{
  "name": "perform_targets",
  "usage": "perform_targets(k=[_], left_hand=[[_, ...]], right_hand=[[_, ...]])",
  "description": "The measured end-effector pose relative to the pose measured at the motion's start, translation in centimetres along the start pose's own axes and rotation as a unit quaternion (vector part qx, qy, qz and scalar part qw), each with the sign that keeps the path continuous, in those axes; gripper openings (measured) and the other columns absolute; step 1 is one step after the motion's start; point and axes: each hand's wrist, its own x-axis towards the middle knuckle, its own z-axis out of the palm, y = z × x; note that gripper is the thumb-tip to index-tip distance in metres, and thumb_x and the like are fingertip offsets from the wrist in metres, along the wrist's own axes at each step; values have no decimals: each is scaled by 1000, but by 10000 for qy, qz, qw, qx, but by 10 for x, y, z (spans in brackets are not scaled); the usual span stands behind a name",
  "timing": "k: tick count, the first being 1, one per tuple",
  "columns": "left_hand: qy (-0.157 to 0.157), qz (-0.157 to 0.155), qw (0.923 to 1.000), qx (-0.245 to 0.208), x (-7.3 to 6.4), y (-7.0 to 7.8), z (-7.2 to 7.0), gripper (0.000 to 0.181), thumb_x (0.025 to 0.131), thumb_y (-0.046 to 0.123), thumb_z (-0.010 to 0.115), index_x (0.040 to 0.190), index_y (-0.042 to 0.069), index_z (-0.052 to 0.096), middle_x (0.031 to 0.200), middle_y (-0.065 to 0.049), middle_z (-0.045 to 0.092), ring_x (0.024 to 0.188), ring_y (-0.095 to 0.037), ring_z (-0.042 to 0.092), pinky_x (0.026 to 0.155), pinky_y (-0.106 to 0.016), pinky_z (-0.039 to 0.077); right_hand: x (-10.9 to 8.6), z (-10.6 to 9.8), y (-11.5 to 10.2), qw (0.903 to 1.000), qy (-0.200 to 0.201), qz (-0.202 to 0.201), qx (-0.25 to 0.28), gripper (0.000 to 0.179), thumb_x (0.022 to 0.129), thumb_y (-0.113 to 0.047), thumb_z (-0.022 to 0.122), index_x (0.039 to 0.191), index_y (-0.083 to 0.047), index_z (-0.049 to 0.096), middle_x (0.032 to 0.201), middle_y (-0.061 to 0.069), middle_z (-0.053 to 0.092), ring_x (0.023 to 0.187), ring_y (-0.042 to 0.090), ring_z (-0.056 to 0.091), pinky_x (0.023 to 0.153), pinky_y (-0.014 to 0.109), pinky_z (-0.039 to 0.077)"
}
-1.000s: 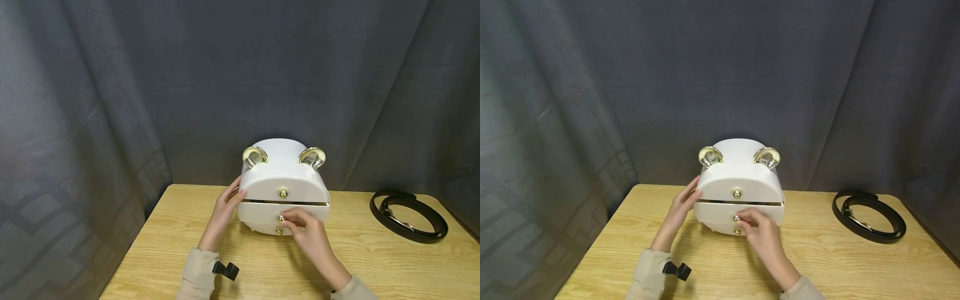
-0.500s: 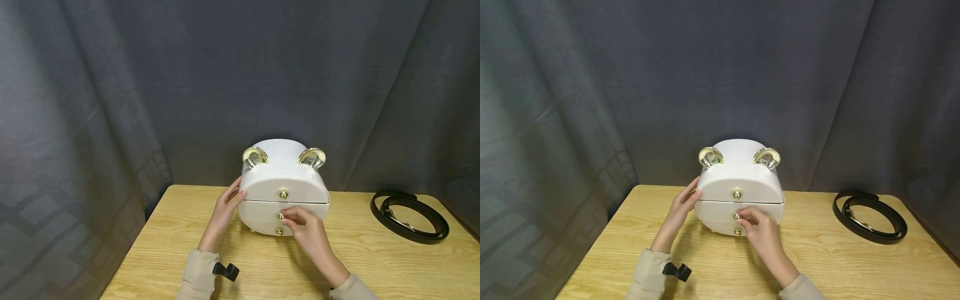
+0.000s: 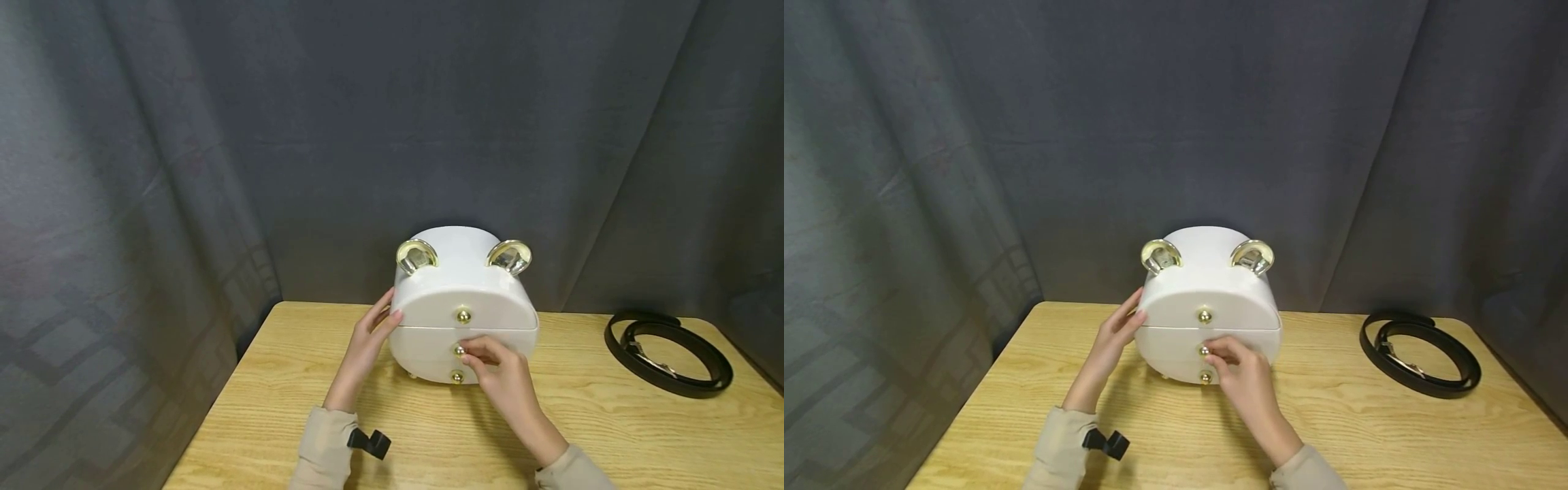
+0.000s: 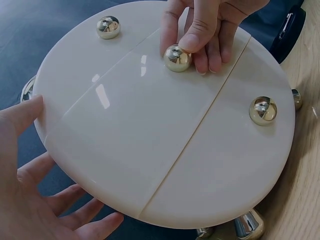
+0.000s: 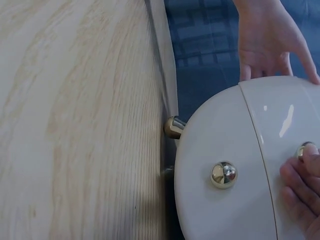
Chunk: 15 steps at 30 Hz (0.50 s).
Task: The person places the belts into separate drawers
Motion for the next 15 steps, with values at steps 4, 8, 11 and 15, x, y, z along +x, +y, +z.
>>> perform_targets(k=[4,8,11,15], left_hand=[[-26,-9,10000,10,-1,-1,0,54,99,29,60,151,23,45,154,-2,40,138,-30,40,109,-53,36],[-35,7,10000,47,-1,-2,-1,54,99,29,60,151,23,45,154,-3,41,137,-30,41,109,-53,36],[-32,7,10000,75,-1,-2,-1,54,99,29,60,151,24,45,153,-3,41,137,-30,41,109,-53,36],[-47,12,9999,103,0,-2,-1,55,98,30,60,151,24,45,154,-3,40,138,-30,40,109,-54,36]], right_hand=[[-1,0,1,9999,25,110,105,28,72,11,80,91,-8,74,93,-1,74,78,9,69,72,14,52],[-1,0,0,9997,17,222,116,26,74,8,80,93,-9,75,93,-2,74,79,8,69,71,14,52],[0,0,-1,9996,37,249,97,25,75,7,80,94,-10,75,93,-2,74,79,9,69,70,14,52],[0,1,-2,9996,51,227,154,25,76,6,80,95,-10,75,93,-1,74,78,12,69,71,14,52]])
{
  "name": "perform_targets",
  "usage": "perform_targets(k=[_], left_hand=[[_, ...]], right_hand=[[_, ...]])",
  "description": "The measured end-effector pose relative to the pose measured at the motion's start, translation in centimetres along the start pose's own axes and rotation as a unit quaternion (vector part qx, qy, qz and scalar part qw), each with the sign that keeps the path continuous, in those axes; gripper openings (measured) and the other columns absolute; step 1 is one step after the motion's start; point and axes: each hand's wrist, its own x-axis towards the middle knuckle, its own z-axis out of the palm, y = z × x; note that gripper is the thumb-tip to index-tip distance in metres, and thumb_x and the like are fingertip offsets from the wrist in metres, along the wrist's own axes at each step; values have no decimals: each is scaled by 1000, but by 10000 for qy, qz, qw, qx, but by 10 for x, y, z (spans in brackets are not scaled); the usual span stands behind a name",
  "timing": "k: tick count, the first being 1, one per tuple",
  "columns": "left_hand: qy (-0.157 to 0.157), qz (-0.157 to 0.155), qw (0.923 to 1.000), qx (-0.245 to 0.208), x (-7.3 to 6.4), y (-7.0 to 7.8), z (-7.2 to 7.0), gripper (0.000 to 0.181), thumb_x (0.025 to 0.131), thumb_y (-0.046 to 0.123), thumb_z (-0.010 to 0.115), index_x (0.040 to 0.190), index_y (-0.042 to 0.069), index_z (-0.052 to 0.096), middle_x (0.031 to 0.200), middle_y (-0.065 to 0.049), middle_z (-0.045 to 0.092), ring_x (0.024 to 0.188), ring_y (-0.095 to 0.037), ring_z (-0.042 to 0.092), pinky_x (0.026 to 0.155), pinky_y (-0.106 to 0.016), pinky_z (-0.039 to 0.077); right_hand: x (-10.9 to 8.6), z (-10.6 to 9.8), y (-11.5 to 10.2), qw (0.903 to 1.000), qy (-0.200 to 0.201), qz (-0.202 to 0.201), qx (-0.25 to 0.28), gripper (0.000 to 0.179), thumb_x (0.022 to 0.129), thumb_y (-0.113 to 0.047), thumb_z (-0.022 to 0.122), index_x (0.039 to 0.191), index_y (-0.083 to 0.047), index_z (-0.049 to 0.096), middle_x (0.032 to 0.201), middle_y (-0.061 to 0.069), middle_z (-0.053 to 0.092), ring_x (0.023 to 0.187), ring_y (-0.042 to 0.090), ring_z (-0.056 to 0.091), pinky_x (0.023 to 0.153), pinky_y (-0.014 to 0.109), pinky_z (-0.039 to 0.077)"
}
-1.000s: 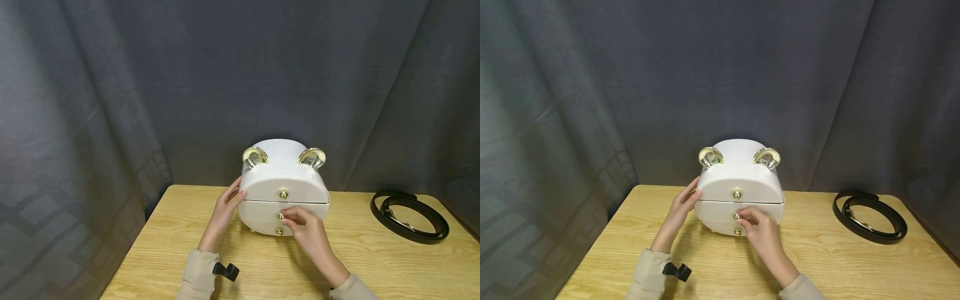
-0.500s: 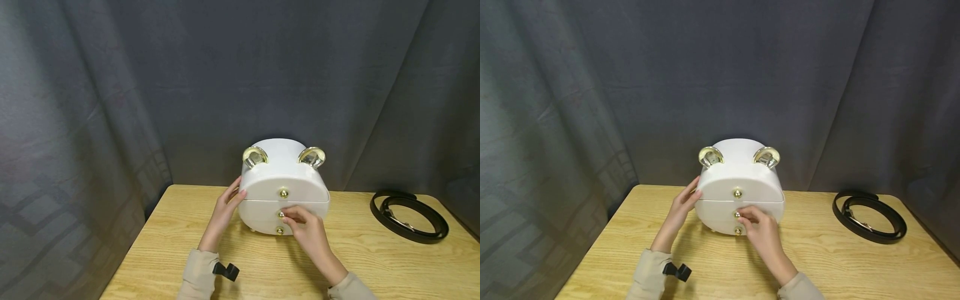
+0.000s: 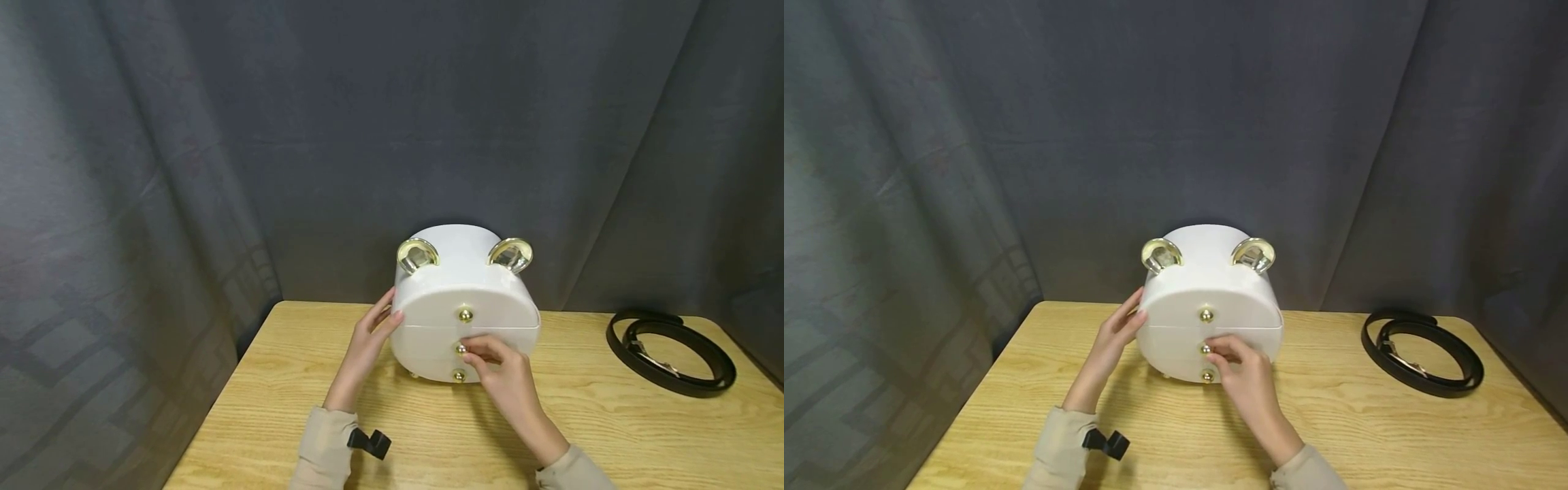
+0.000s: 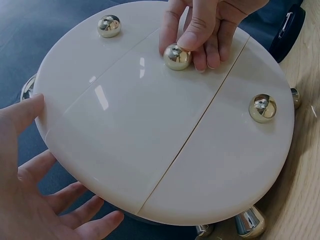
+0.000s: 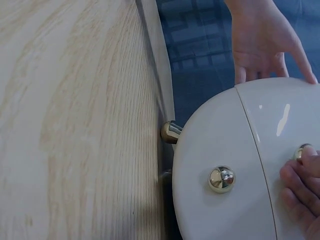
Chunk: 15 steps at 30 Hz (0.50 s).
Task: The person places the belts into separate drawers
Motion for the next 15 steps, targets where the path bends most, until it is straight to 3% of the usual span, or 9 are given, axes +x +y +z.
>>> perform_targets(k=[7,15], left_hand=[[-20,-62,9999,103,0,0,-1,64,92,25,71,151,27,45,154,-3,40,138,-29,38,104,-52,42],[49,80,9998,201,2,-3,0,71,87,14,77,150,24,45,153,-5,42,136,-29,41,100,-48,47]], right_hand=[[-2,0,1,9999,-65,113,4,24,78,5,79,96,-9,75,93,-2,74,80,9,68,72,15,52],[-3,0,0,9999,-66,-86,56,26,80,4,78,101,-10,74,94,-1,74,81,11,68,73,16,53]])
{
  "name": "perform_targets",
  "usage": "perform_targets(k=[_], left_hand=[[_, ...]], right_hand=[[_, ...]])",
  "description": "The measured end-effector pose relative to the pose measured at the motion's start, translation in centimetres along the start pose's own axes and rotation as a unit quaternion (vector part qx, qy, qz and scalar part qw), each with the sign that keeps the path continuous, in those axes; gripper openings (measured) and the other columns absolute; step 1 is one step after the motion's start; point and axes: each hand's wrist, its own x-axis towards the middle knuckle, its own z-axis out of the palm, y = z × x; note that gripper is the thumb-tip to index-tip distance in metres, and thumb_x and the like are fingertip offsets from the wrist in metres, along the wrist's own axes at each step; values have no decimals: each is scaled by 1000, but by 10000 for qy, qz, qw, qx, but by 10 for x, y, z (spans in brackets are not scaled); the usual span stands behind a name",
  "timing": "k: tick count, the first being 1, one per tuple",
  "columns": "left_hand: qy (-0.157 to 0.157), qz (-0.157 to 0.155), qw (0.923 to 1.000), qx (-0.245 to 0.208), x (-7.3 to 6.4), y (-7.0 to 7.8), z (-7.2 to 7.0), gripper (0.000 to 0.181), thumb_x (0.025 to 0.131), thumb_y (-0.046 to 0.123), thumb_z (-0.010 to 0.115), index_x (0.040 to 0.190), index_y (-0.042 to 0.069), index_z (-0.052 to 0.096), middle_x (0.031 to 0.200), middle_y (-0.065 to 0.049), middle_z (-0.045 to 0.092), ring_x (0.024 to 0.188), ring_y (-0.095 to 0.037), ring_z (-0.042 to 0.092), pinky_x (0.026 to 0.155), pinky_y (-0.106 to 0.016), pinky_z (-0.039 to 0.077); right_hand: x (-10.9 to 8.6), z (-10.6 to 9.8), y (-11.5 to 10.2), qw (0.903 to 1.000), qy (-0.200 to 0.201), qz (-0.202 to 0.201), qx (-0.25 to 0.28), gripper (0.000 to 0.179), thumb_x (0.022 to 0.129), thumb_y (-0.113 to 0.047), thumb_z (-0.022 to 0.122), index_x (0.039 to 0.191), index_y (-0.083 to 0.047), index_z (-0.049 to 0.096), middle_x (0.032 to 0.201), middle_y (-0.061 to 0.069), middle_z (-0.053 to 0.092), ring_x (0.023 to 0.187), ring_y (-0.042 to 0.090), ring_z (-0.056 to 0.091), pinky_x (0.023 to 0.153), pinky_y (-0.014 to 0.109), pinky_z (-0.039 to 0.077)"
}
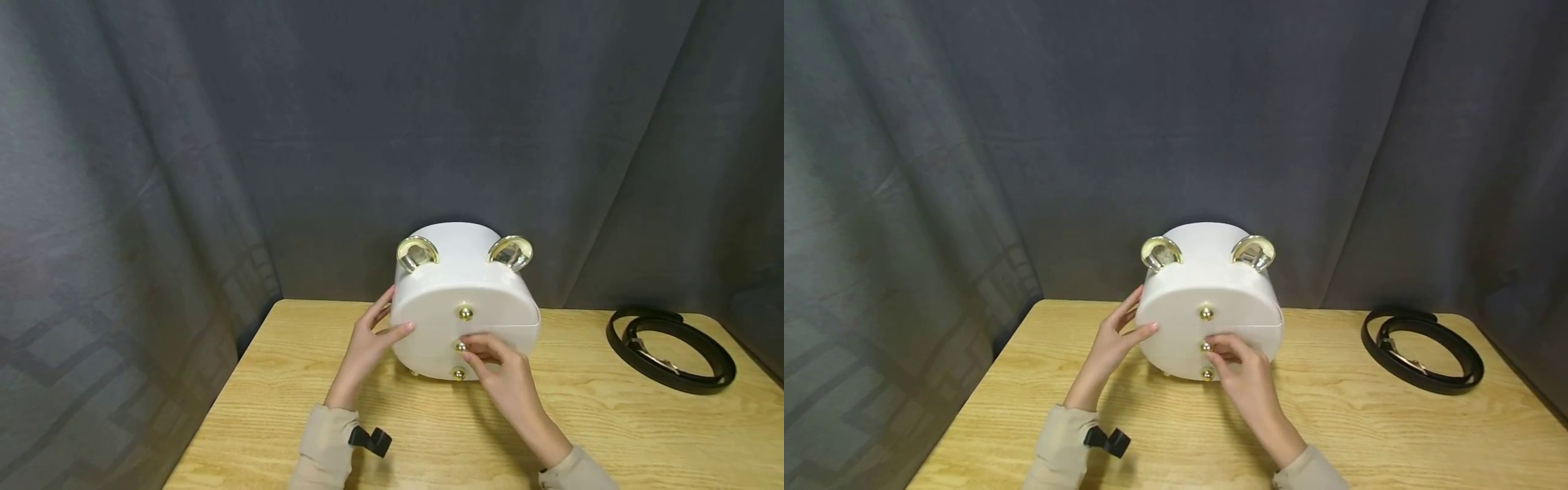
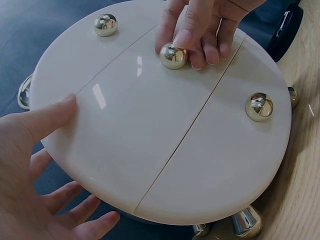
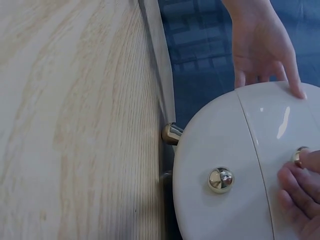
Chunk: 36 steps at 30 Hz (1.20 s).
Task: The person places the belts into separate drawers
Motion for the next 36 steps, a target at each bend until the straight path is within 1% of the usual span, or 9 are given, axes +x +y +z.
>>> perform_targets(k=[4,7,12,21,24,27,31,33,36], left_hand=[[94,30,9999,-64,1,0,2,71,86,13,78,149,23,47,152,-5,43,134,-29,43,98,-46,49],[141,89,9998,-73,2,0,3,71,85,12,78,149,24,48,152,-4,44,134,-29,44,97,-45,50],[80,215,9997,-1,2,0,2,70,86,14,78,149,24,48,152,-3,42,134,-27,43,96,-43,51],[-48,216,9997,40,0,0,0,70,88,15,76,150,22,45,154,-5,40,137,-30,40,97,-43,51],[-39,170,9998,4,-1,1,0,70,88,14,77,150,23,45,154,-4,40,137,-29,40,97,-42,50],[-23,151,9999,3,-2,2,0,71,87,14,77,150,23,45,154,-4,39,136,-29,41,97,-43,50],[-1,133,9999,33,-2,1,0,72,87,15,78,150,25,45,154,-2,40,136,-28,42,97,-43,50],[4,124,9999,42,-2,0,0,72,87,15,78,150,26,46,153,-1,40,135,-27,42,97,-43,50],[-6,139,9999,51,-1,0,0,72,87,15,78,150,27,45,153,-1,40,135,-26,42,98,-43,50]], right_hand=[[0,-2,-2,10000,-14,-8,22,27,81,4,77,104,-9,74,95,0,74,81,11,68,73,16,53],[-2,-3,-3,9999,-30,156,23,28,81,5,77,106,-8,73,95,1,74,82,10,68,73,16,53],[-8,-6,-6,9984,29,558,-10,25,81,7,77,101,-7,72,93,0,73,79,6,66,69,16,53],[-19,-8,-2,9963,14,853,-69,17,82,3,77,95,-7,74,92,1,73,77,6,65,69,15,52],[-21,-9,3,9948,-131,1000,-126,19,79,6,78,94,-6,74,91,2,72,76,4,64,68,18,54],[-22,-10,6,9914,-421,1228,-155,21,78,9,78,94,-4,74,87,2,72,74,5,64,67,23,56],[-24,-11,8,9815,-915,1673,-141,22,79,6,78,99,-3,74,85,0,71,75,8,65,68,25,56],[-25,-11,10,9770,-1062,1846,-84,23,80,4,78,101,-3,74,85,0,71,75,10,66,69,25,56],[-26,-11,12,9762,-1125,1850,82,23,80,3,78,102,-2,73,87,2,72,77,11,67,70,25,57]])
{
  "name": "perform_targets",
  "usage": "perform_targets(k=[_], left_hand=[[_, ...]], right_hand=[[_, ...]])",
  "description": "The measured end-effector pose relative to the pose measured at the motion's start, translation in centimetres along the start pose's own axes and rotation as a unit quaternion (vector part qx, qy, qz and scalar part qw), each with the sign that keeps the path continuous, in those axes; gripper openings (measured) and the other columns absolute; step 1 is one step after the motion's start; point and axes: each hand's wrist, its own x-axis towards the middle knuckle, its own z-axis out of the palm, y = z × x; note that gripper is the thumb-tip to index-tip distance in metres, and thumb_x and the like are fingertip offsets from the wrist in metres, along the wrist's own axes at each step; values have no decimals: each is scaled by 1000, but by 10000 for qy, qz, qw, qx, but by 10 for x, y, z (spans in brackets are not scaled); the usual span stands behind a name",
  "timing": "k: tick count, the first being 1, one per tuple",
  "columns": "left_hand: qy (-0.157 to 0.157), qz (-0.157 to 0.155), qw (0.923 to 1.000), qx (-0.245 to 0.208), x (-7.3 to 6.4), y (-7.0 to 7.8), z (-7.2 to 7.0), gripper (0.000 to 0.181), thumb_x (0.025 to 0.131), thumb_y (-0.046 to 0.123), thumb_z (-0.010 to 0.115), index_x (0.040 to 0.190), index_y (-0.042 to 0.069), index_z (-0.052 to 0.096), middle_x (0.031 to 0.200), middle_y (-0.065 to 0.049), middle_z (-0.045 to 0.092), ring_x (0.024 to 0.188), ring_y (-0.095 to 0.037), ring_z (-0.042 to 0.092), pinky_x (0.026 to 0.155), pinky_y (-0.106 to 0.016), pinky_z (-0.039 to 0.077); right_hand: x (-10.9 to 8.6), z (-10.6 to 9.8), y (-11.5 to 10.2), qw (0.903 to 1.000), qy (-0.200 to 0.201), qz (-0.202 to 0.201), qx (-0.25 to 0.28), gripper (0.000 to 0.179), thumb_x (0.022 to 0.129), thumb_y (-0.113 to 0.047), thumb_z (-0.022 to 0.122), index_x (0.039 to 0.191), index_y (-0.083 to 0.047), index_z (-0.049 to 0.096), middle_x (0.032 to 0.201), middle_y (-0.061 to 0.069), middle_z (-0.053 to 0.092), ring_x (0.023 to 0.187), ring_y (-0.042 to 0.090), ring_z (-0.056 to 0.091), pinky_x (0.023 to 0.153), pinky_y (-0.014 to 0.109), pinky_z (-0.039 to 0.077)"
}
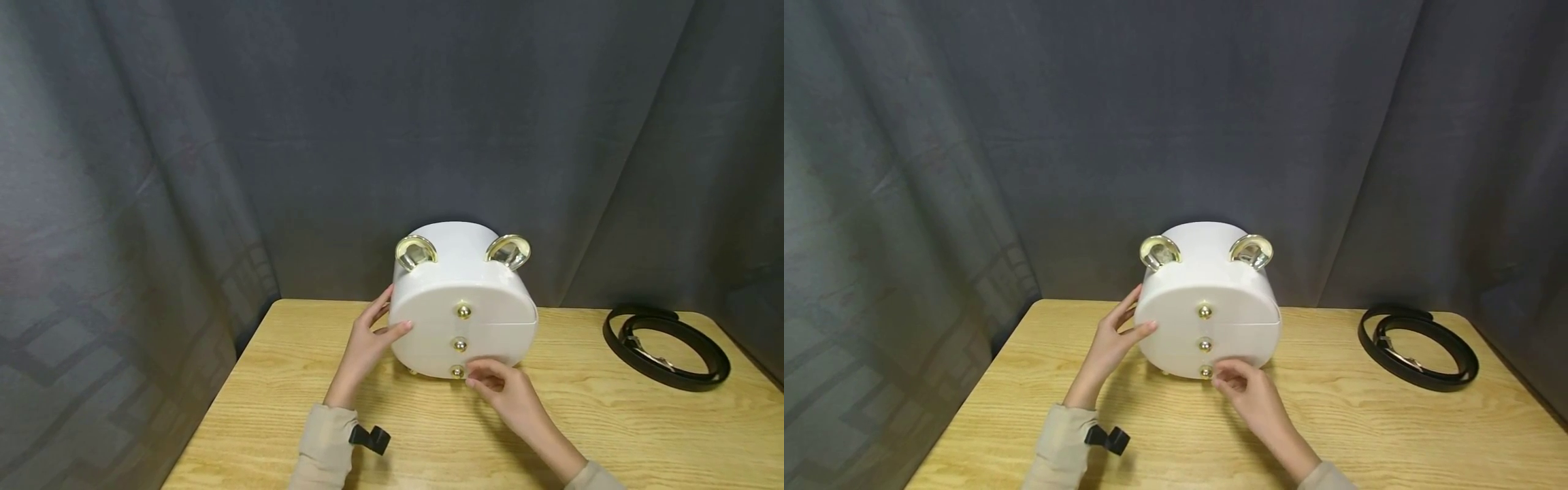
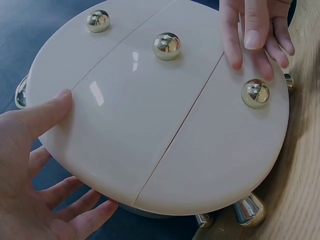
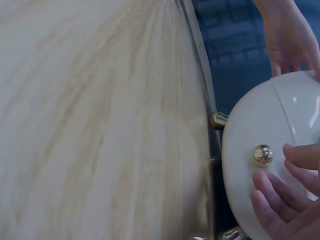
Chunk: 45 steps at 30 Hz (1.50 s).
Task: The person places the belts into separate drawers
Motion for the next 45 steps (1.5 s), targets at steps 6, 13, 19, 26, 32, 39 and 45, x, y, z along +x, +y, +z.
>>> perform_targets(k=[6,13,19,26,32,39,45], left_hand=[[-80,36,9999,48,0,-1,0,71,88,16,76,151,24,44,154,-4,39,136,-29,40,99,-45,49],[-95,81,9999,37,0,-2,1,70,89,14,76,151,22,44,154,-6,40,136,-30,41,99,-45,49],[-25,67,9999,99,0,-2,1,71,89,15,76,151,23,44,154,-5,40,136,-29,42,97,-43,50],[-70,87,9999,108,0,-1,0,71,89,16,76,151,25,44,154,-3,40,136,-28,42,97,-44,50],[-45,93,9998,171,1,-1,-1,71,89,16,76,151,25,43,154,-4,40,136,-29,42,98,-44,50],[18,72,9999,126,2,-2,0,70,88,16,77,150,24,46,153,-4,41,135,-28,43,97,-43,50],[19,114,9998,139,0,-1,0,70,88,16,77,150,22,46,152,-6,41,135,-30,43,96,-43,51]], right_hand=[[3,5,4,9992,-11,-23,390,22,81,3,77,103,1,73,92,10,73,82,16,69,73,25,57],[7,12,6,9984,-134,226,509,22,82,5,76,104,2,73,96,13,73,85,17,70,76,24,57],[10,16,4,9975,-132,508,476,19,84,3,76,102,0,75,100,13,73,89,18,69,77,22,56],[14,19,3,9969,37,651,433,14,80,-1,80,94,-2,77,95,10,73,82,17,69,71,22,56],[16,22,3,9974,234,635,244,10,78,-6,83,88,-6,80,86,5,75,72,10,67,65,22,55],[16,22,2,9973,265,581,354,9,78,-6,83,86,-5,80,79,5,74,67,9,67,62,21,54],[13,22,1,9977,242,561,306,7,78,-3,83,85,-5,80,83,5,75,69,8,67,63,20,54]])
